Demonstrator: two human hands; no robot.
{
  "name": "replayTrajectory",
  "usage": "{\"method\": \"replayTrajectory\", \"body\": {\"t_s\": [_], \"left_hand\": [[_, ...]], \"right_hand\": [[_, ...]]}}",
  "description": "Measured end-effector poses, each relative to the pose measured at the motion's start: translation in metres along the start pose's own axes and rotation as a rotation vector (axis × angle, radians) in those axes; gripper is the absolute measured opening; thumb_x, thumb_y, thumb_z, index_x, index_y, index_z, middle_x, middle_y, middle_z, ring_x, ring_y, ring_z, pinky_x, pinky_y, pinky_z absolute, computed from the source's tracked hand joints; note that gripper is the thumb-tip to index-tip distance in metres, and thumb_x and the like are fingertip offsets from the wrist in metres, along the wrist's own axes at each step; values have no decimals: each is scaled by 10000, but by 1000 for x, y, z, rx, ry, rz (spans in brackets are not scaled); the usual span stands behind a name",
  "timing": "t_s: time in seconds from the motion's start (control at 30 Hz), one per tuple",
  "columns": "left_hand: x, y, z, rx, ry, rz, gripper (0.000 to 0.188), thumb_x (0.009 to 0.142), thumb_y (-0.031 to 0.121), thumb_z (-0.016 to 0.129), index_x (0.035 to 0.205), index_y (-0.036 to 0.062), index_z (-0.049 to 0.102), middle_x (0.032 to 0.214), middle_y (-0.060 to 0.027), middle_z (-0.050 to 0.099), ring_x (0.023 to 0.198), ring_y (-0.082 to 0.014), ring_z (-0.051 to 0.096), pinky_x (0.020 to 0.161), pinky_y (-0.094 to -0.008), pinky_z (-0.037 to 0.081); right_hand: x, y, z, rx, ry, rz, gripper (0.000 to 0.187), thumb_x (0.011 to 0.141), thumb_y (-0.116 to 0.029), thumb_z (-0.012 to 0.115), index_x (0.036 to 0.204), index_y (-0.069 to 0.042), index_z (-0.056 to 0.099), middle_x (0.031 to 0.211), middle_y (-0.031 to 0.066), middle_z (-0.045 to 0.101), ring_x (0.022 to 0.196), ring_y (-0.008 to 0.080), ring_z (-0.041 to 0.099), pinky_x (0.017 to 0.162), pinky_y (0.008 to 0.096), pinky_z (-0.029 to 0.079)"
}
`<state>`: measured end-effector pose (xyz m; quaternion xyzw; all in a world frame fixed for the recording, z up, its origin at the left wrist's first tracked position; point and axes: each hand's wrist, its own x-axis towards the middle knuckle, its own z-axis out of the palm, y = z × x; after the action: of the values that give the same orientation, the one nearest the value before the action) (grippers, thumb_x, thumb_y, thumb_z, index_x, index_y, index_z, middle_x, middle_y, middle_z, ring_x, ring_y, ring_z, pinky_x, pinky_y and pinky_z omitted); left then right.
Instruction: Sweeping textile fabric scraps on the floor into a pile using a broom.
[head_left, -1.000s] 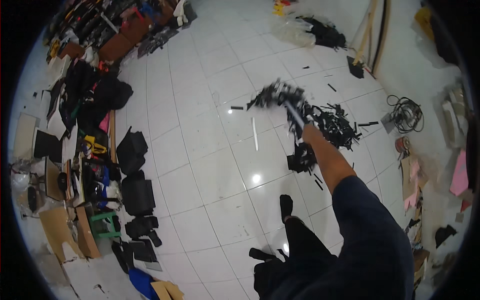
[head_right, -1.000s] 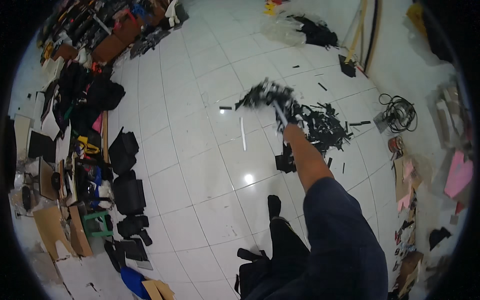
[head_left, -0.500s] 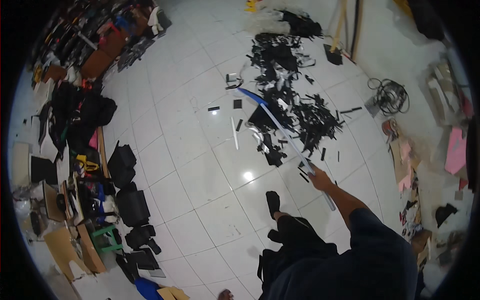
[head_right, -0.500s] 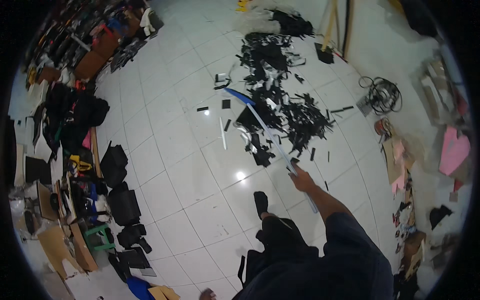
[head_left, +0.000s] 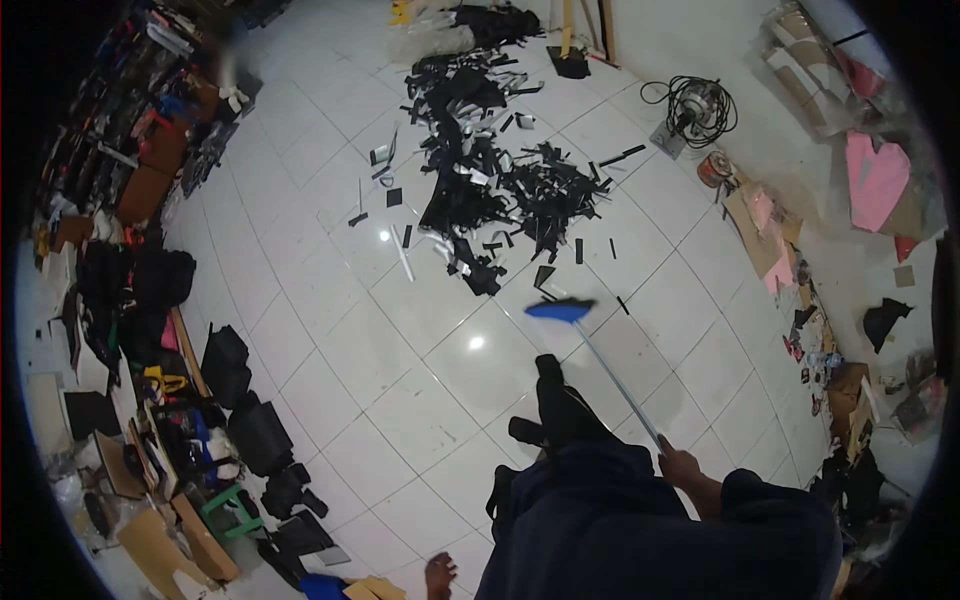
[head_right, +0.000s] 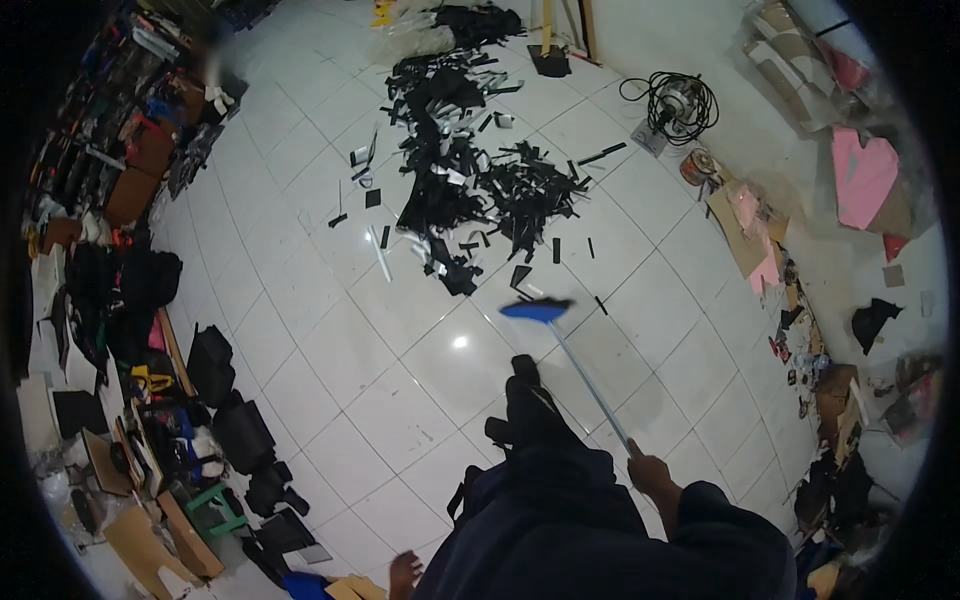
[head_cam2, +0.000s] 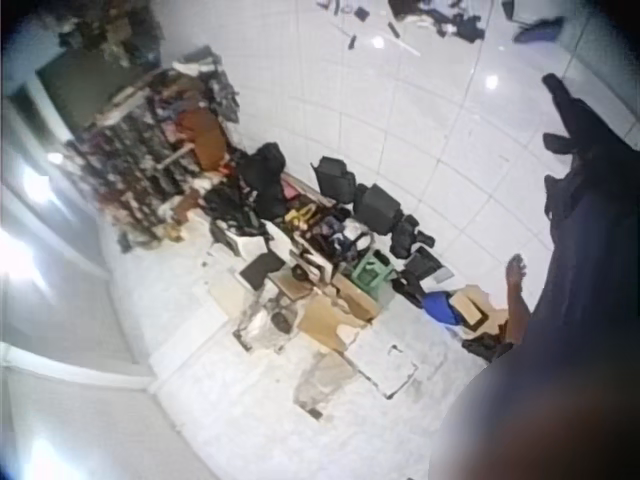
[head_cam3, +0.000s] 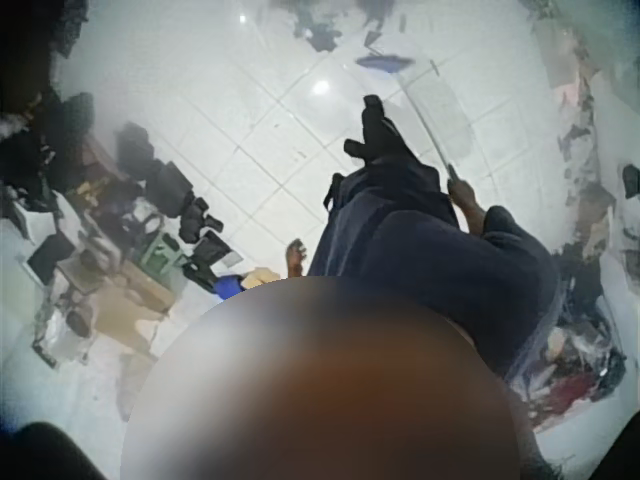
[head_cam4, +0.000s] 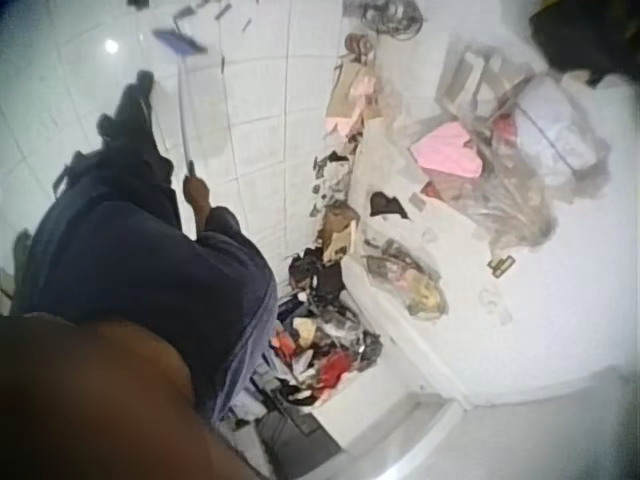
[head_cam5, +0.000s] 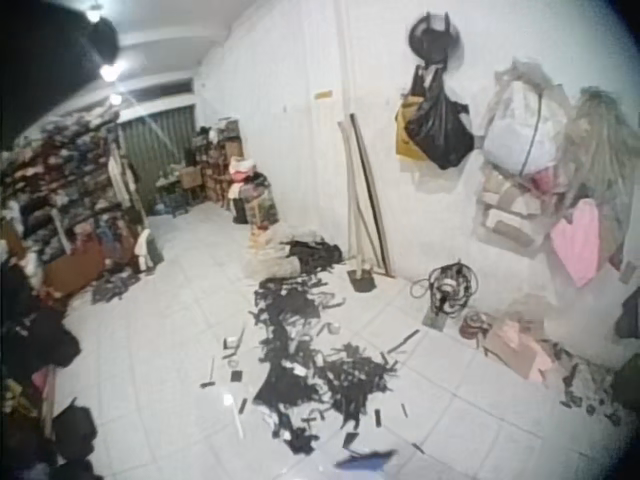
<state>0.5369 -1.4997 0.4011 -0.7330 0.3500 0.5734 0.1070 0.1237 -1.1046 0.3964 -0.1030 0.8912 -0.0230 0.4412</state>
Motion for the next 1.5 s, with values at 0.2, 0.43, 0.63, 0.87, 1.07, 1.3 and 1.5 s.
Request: {"method": "replayTrajectory", "body": {"t_s": [0.2, 0.43, 0.63, 0.87, 1.07, 1.3, 1.5], "left_hand": [[-40, -24, 37, 89, -34, -126, 438, 857, 331, 455, 1187, 44, 438, 1064, -125, 514, 875, -269, 524, 726, -401, 449], [-78, 1, 103, -147, 96, -130, 447, 836, 336, 497, 1189, 72, 424, 1038, -118, 530, 902, -249, 542, 703, -378, 461], [-142, 48, 208, 134, -43, -46, 431, 842, 328, 501, 1171, 58, 438, 1014, -103, 546, 845, -221, 556, 672, -323, 462], [-124, 32, 205, 109, 2, -87, 467, 840, 342, 497, 1187, 37, 431, 1061, -118, 536, 893, -249, 553, 724, -371, 464], [-100, 91, 211, 70, 22, 2, 459, 840, 333, 500, 1178, 31, 433, 1064, -129, 530, 912, -251, 547, 729, -370, 457], [-32, 130, 203, 274, -13, 184, 389, 829, 323, 502, 1100, 45, 464, 925, -66, 537, 803, -189, 532, 679, -334, 429], [-44, 136, 196, 346, -35, 233, 426, 834, 342, 483, 1122, 31, 446, 975, -101, 537, 833, -207, 535, 693, -344, 429]], "right_hand": [[41, 33, -6, 4, -60, 92, 542, 835, -277, 423, 1329, -193, 216, 711, 220, 591, 677, 387, 584, 631, 492, 457], [370, -29, -202, -52, 38, 28, 548, 852, -330, 336, 1352, -288, 116, 1137, 248, 478, 1023, 407, 482, 893, 471, 366], [495, -183, -410, 126, 547, -300, 403, 800, -195, 423, 1182, -68, 417, 981, 232, 559, 903, 390, 538, 766, 456, 441], [439, -137, -342, 588, 128, -144, 494, 833, -297, 456, 1242, -33, 374, 708, 156, 575, 541, 228, 555, 581, 351, 477], [336, -52, -264, 395, 174, -130, 519, 841, -299, 426, 1289, -73, 294, 865, 263, 574, 769, 396, 568, 724, 451, 442], [193, 57, -157, 137, 261, -10, 485, 855, -330, 411, 1253, -78, 295, 668, 252, 568, 632, 423, 556, 591, 509, 437], [17, 145, -60, 137, -14, 129, 493, 867, -347, 386, 1268, -86, 268, 692, 199, 587, 646, 386, 574, 579, 483, 435]]}}
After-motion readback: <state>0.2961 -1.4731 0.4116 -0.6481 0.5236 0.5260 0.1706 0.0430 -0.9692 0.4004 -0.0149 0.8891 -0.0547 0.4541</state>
